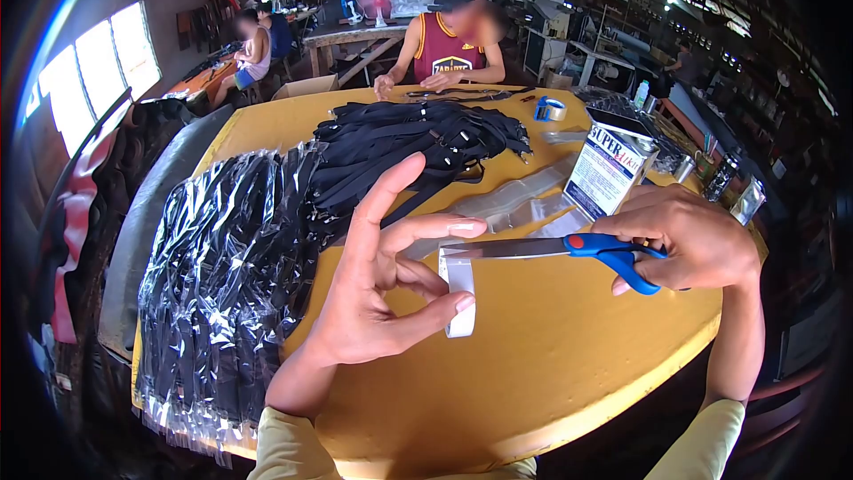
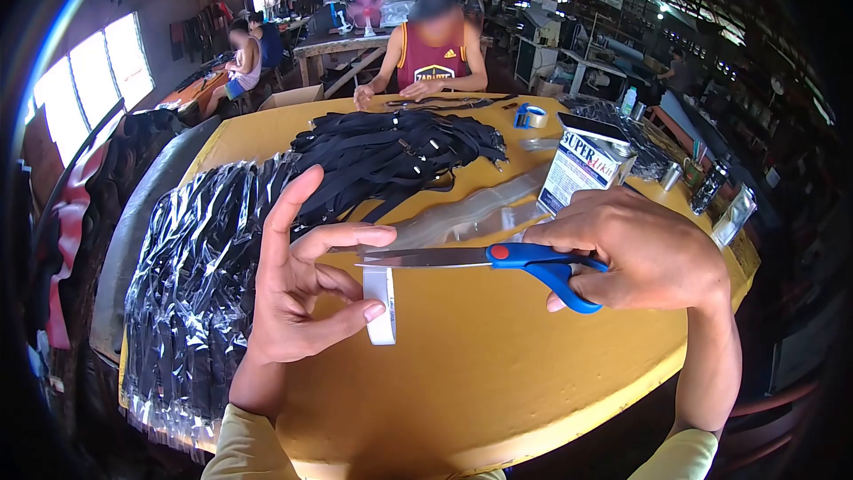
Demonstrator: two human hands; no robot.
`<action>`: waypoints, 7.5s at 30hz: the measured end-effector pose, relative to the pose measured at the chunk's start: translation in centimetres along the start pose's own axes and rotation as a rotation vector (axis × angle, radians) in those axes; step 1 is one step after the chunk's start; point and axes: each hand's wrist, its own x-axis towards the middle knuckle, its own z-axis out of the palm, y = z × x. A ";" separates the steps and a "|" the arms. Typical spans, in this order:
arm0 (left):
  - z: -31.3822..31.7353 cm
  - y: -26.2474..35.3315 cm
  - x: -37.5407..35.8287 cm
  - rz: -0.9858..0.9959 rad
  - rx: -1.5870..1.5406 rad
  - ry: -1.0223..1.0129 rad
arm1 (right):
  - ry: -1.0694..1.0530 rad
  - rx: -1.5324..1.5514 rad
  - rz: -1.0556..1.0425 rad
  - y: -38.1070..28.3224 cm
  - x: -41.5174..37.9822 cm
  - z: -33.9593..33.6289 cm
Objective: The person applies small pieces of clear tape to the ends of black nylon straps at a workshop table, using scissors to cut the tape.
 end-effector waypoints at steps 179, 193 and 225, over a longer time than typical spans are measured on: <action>-2.0 -0.4 1.0 0.216 0.612 0.323 | 1.831 0.461 0.609 12.8 -18.7 18.7; 1.2 -1.7 -0.6 0.321 0.464 -0.046 | 0.768 0.628 -0.195 -1.0 4.1 10.9; 1.5 -2.1 -0.5 0.022 0.222 -0.104 | 0.774 0.054 -0.430 -2.6 6.4 9.5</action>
